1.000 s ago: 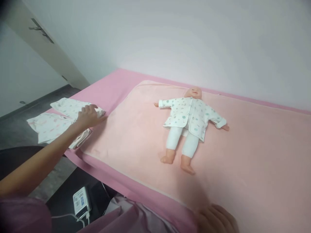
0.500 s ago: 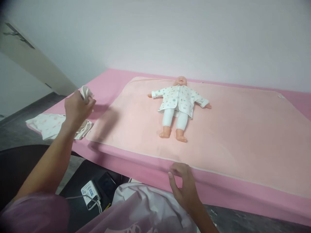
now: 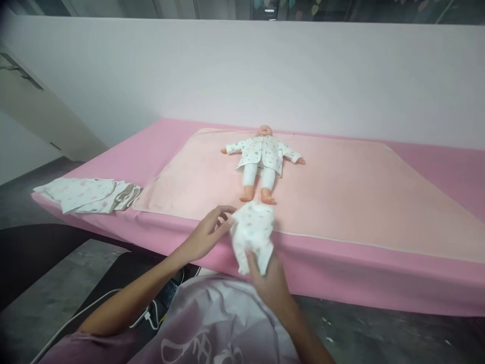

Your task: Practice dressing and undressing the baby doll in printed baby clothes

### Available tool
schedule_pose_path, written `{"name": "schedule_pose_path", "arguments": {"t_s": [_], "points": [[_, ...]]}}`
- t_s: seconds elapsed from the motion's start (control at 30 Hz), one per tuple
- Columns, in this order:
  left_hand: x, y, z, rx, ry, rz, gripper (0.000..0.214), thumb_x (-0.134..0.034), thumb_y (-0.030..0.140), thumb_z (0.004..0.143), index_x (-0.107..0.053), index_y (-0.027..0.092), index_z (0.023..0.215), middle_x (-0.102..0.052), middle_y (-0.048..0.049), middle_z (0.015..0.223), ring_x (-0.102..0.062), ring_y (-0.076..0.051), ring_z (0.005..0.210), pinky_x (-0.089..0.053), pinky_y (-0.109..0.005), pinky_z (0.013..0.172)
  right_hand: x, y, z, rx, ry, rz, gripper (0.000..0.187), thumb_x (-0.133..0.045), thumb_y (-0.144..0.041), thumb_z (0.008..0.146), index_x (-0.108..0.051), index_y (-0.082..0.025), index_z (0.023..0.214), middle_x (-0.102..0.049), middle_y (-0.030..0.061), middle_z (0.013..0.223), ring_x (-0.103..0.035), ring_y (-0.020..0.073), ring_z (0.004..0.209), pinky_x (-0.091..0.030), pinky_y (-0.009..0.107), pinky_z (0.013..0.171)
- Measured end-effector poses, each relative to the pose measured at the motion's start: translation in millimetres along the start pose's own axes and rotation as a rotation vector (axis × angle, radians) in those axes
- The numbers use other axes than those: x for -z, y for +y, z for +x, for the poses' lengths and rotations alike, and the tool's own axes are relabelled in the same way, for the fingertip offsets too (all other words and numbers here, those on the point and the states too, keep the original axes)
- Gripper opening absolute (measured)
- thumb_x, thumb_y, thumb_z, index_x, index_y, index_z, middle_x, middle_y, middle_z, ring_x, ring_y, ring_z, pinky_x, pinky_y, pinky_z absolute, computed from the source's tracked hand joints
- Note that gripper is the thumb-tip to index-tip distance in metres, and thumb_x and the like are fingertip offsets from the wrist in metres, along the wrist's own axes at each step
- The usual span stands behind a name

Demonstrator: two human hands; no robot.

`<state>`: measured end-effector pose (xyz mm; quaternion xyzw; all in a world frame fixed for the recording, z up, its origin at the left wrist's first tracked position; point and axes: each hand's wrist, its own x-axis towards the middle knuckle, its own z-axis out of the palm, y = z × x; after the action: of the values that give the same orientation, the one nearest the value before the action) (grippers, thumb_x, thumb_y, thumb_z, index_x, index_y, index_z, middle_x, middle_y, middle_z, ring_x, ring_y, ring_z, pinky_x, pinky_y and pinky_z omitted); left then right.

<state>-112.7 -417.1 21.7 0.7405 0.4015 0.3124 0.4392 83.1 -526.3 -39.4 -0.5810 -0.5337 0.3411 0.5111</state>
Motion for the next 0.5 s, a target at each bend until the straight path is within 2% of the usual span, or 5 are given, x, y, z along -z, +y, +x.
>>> {"name": "schedule_pose_path", "arguments": {"t_s": [0.13,0.27,0.37,0.43,0.5], "points": [[-8.9,-10.0,-5.8,0.08,-0.263,-0.321,0.043,-0.056,0.056,0.103,-0.067,0.015,0.11,-0.065,-0.0047,0.102,-0.059,-0.017,0.091,-0.047,-0.029,0.079,-4.1,4.9,-32.6,0.319,-0.26,-0.281,0.036,-0.061,-0.029,0.098,-0.071,-0.026,0.133,-0.07,0.0149,0.123,-0.072,0.0317,0.103,-0.061,0.045,0.091],[-12.1,-6.1,-11.5,0.046,-0.166,-0.398,0.04,-0.06,0.053,0.102,-0.066,0.014,0.097,-0.057,-0.0013,0.085,-0.051,-0.013,0.075,-0.041,-0.026,0.067,11.9,6.6,-31.6,0.332,-0.468,-0.108,0.067,-0.058,-0.072,0.093,-0.061,-0.027,0.143,-0.06,0.0168,0.14,-0.064,0.0384,0.124,-0.056,0.05,0.104],[-12.8,3.4,-7.8,-0.059,-0.112,-0.465,0.032,-0.062,0.047,0.102,-0.065,0.015,0.1,-0.06,-0.0027,0.087,-0.055,-0.013,0.077,-0.043,-0.025,0.07,24.9,9.8,-14.5,0.274,-0.357,0.154,0.066,-0.028,-0.076,0.102,-0.052,-0.032,0.143,-0.064,0.0126,0.133,-0.064,0.0341,0.126,-0.057,0.048,0.102],[-14.9,13.3,-1.0,-0.176,-0.112,-0.524,0.023,-0.063,0.04,0.103,-0.063,0.017,0.104,-0.061,-0.003,0.09,-0.057,-0.012,0.079,-0.045,-0.024,0.071,31.3,7.4,5.4,0.276,-0.182,0.175,0.044,-0.039,-0.057,0.107,-0.043,-0.037,0.145,-0.062,0.0091,0.134,-0.065,0.0285,0.122,-0.058,0.043,0.098],[-16.9,25.5,9.2,-0.327,-0.137,-0.574,0.014,-0.064,0.031,0.102,-0.061,0.02,0.11,-0.062,-0.0032,0.095,-0.059,-0.012,0.081,-0.047,-0.023,0.072,38.2,-2.8,30.7,0.405,-0.101,0.069,0.053,-0.061,-0.042,0.1,-0.04,-0.038,0.148,-0.057,0.0092,0.138,-0.062,0.0284,0.124,-0.057,0.044,0.099]]}}
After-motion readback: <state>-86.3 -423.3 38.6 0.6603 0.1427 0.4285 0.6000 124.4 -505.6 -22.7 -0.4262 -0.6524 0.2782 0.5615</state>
